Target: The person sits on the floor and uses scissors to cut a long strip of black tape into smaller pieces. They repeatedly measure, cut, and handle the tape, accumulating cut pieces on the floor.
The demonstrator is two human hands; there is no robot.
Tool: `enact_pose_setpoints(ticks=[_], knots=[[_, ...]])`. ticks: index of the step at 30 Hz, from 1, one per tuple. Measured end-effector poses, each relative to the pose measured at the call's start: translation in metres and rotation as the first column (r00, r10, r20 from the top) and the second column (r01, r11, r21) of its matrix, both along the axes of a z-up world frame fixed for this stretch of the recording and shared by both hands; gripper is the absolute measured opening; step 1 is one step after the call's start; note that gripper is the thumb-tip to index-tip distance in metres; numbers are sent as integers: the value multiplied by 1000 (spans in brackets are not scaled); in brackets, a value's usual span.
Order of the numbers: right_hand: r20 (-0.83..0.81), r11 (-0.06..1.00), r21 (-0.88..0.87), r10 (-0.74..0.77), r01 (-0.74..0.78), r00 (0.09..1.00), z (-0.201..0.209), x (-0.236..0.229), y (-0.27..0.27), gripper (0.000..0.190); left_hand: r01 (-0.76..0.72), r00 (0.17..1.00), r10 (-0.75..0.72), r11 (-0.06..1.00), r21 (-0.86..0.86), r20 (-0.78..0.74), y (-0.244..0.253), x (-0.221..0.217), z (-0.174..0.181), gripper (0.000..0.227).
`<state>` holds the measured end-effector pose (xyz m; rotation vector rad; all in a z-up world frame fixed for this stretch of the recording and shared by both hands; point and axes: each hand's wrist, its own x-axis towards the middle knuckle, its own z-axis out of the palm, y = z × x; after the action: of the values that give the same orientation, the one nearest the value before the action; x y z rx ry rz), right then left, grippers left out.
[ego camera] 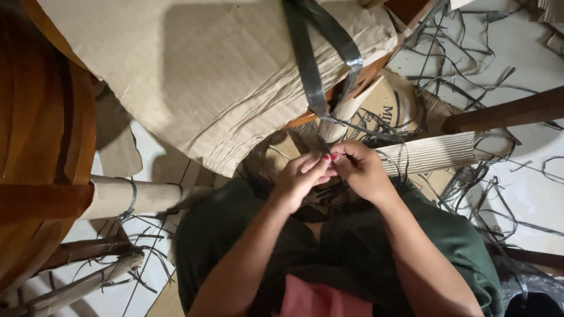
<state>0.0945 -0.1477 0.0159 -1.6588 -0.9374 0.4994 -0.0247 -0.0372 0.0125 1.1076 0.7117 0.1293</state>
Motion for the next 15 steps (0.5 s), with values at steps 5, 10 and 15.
enact_pose_setpoints(ticks=[5, 10, 15], knots=[[168, 999, 8, -51, 50, 984, -3, -5, 6, 3, -395, 918, 395, 910, -125, -23, -17, 3, -57, 47], [356, 993, -3, -110, 119, 928, -10, -12, 11, 5, -583, 782, 609, 790, -191, 132, -23, 8, -79, 24], [509, 960, -129, -150, 248, 848, -17, -11, 10, 4, -577, 703, 651, 758, -305, 288, 1, 15, -86, 25]])
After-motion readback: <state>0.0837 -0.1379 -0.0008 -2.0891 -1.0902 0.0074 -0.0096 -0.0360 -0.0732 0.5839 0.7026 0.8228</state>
